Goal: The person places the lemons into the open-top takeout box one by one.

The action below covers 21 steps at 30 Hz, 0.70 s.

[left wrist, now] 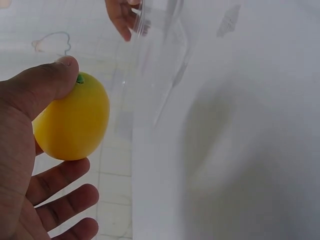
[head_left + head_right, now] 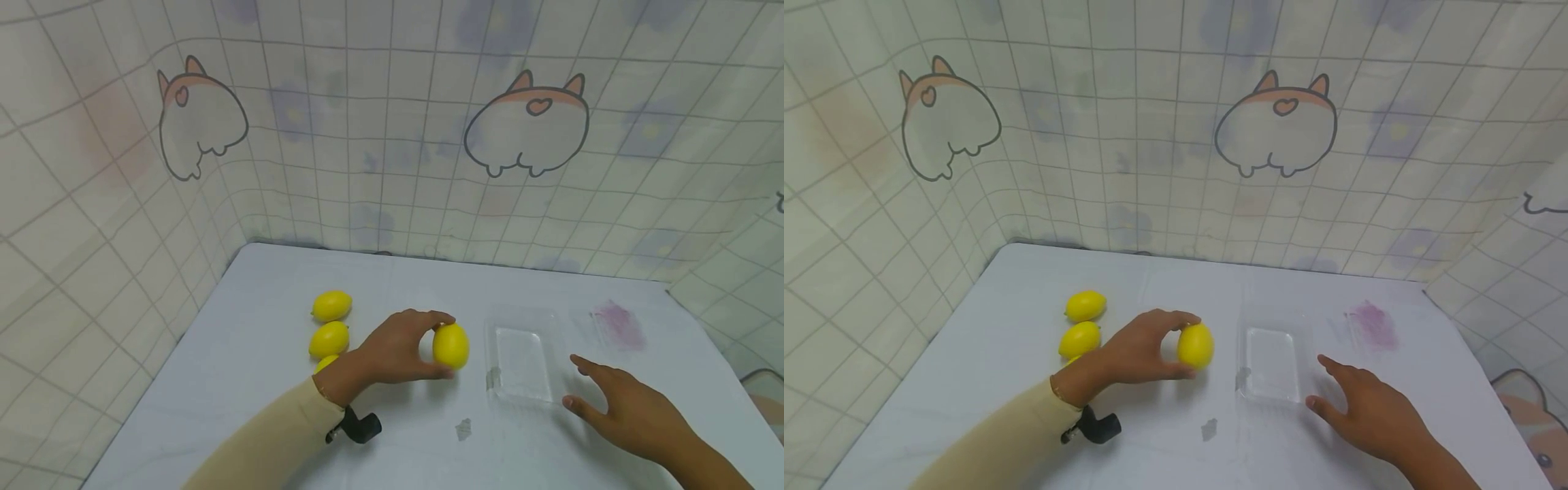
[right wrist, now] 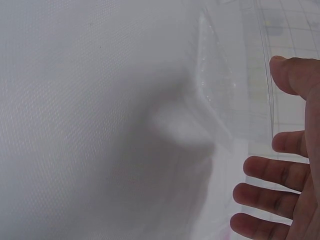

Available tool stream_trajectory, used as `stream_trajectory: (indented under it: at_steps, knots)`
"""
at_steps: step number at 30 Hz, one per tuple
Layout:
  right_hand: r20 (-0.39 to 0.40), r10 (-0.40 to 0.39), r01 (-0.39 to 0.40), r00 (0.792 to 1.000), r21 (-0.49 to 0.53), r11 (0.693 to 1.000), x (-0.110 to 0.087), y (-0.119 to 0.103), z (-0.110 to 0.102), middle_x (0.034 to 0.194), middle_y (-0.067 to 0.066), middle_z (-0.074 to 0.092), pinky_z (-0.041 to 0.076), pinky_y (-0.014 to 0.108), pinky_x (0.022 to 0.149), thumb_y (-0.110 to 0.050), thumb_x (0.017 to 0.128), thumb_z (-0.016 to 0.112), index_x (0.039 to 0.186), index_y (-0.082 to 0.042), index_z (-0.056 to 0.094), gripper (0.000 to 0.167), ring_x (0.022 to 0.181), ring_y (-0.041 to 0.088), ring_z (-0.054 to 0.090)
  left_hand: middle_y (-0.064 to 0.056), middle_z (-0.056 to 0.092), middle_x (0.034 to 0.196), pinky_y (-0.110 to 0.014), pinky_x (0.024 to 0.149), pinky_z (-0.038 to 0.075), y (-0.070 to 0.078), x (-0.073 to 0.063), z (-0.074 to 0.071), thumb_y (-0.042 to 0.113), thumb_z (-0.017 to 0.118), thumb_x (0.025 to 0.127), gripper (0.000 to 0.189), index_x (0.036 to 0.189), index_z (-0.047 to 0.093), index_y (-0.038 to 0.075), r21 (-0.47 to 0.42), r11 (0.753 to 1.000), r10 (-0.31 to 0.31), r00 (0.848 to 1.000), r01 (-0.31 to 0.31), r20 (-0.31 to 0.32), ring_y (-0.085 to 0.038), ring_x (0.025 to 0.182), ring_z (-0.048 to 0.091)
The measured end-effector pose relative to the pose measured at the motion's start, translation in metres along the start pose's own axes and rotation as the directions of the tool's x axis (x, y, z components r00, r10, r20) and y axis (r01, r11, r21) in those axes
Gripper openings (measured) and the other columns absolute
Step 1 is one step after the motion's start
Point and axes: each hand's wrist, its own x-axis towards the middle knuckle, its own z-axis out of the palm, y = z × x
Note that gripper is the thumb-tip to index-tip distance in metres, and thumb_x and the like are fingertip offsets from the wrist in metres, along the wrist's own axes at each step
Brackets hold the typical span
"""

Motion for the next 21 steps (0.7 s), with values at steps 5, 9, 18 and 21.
stream_trajectory:
  at_steps: [5, 9, 18, 21]
  knots:
    - [0.004, 0.004, -0.004, 1.000, -0.003, 1.000, 0.000, -0.001, -0.001, 0.137, 0.020, 0.062, 0.051, 0.066, 0.081, -0.066, 0.094, 0.061, 0.151, -0.012, 0.050, 0.079, 0.124, 0.046, 0.056, 0.013, 0.063, 0.127, -0.037, 0.101, 0.047, 0.007, 0.006, 0.006, 0.059, 0.082, 0.080, 0.079, 0.147, 0.052, 0.031, -0.006, 1.000, 0.007, 1.000, -0.007, -0.002, -0.014, 0.116, 0.055]
    - [0.007, 0.004, -0.004, 1.000, -0.006, 1.000, 0.000, 0.000, 0.000, 0.136, 0.020, 0.062, 0.051, 0.066, 0.080, -0.066, 0.094, 0.061, 0.151, -0.012, 0.050, 0.079, 0.123, 0.046, 0.057, 0.014, 0.063, 0.126, -0.036, 0.101, 0.048, 0.013, 0.010, 0.012, 0.061, 0.081, 0.080, 0.079, 0.147, 0.052, 0.031, 0.004, 1.000, 0.015, 1.000, -0.015, -0.001, -0.012, 0.115, 0.055]
    - [0.017, 0.009, -0.008, 1.000, -0.014, 1.000, 0.002, -0.001, -0.001, 0.135, 0.021, 0.062, 0.051, 0.067, 0.080, -0.068, 0.093, 0.061, 0.150, -0.011, 0.051, 0.081, 0.122, 0.047, 0.057, 0.015, 0.064, 0.125, -0.031, 0.097, 0.048, 0.027, 0.021, 0.021, 0.061, 0.081, 0.080, 0.079, 0.147, 0.053, 0.030, 0.021, 0.998, 0.053, 0.999, -0.053, -0.005, -0.009, 0.111, 0.055]
    - [0.029, 0.020, -0.019, 0.999, -0.020, 1.000, 0.002, -0.001, -0.002, 0.135, 0.022, 0.062, 0.051, 0.067, 0.080, -0.069, 0.092, 0.060, 0.150, -0.011, 0.051, 0.082, 0.122, 0.047, 0.057, 0.015, 0.064, 0.124, -0.029, 0.095, 0.047, 0.031, 0.024, 0.023, 0.060, 0.082, 0.080, 0.078, 0.146, 0.054, 0.029, 0.024, 0.997, 0.077, 0.997, -0.077, -0.009, -0.009, 0.109, 0.056]
